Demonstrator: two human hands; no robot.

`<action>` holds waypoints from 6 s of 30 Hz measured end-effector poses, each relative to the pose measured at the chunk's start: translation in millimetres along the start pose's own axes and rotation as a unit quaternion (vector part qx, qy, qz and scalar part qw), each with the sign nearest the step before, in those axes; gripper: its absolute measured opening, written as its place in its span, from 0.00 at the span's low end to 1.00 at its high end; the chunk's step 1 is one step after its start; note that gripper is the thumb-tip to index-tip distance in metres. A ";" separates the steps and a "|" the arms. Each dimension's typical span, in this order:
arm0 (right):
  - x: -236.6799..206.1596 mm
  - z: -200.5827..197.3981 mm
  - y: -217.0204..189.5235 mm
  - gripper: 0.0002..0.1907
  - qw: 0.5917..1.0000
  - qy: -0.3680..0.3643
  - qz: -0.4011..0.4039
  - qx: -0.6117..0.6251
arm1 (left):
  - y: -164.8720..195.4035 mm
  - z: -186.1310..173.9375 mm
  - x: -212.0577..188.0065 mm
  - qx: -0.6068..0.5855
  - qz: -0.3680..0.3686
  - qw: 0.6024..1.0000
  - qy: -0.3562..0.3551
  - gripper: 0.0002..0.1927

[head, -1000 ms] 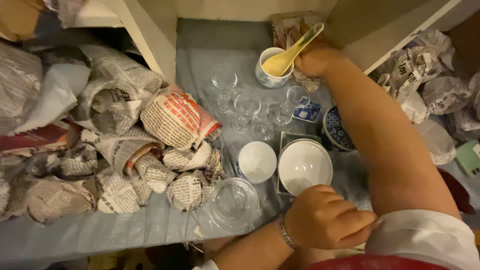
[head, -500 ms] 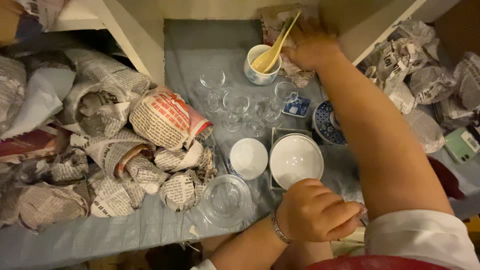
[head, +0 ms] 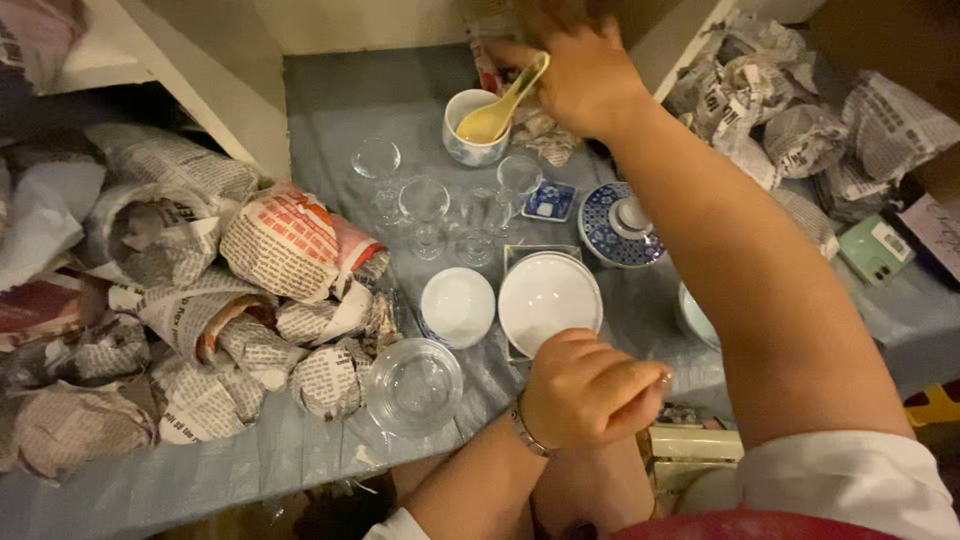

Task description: The person sits on the floor and unwraps crumpled newspaper packing from ceramic cups and bowls, tearing and cutting the paper with scissors and pulling the paper off the items. They briefly reach up to a shelf holding cups, bowls, glasses and a ladle, then continue unwrapping newspaper from another ceramic item on their lap.

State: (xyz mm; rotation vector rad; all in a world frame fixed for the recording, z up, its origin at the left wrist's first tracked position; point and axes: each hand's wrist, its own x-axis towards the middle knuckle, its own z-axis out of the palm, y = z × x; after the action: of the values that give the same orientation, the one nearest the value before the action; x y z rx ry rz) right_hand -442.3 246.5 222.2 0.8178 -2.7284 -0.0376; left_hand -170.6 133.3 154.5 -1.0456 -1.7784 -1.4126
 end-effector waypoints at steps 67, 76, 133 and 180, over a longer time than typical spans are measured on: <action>-164.7 12.3 69.4 0.21 0.973 -0.087 -0.037 -0.208 | 83.3 -39.5 -107.4 0.021 -0.196 0.969 -0.150 0.03; -235.8 -14.6 94.6 0.10 0.986 0.146 0.012 -0.084 | 98.6 -37.4 -145.7 -0.071 -0.427 0.899 -0.075 0.06; -556.1 29.9 -175.5 0.12 0.373 -0.033 0.289 0.881 | 222.2 1.0 -168.6 0.356 -0.118 0.927 -0.013 0.21; -505.9 -51.9 -205.5 0.18 0.710 0.120 0.247 0.648 | 218.5 1.1 -186.9 0.118 -0.377 0.919 0.006 0.16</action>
State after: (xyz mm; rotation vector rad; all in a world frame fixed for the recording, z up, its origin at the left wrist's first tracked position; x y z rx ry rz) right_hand 84.9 351.5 113.5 0.1951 -2.2547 2.0737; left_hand 111.2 121.5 98.6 -0.2012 -2.4035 -1.5451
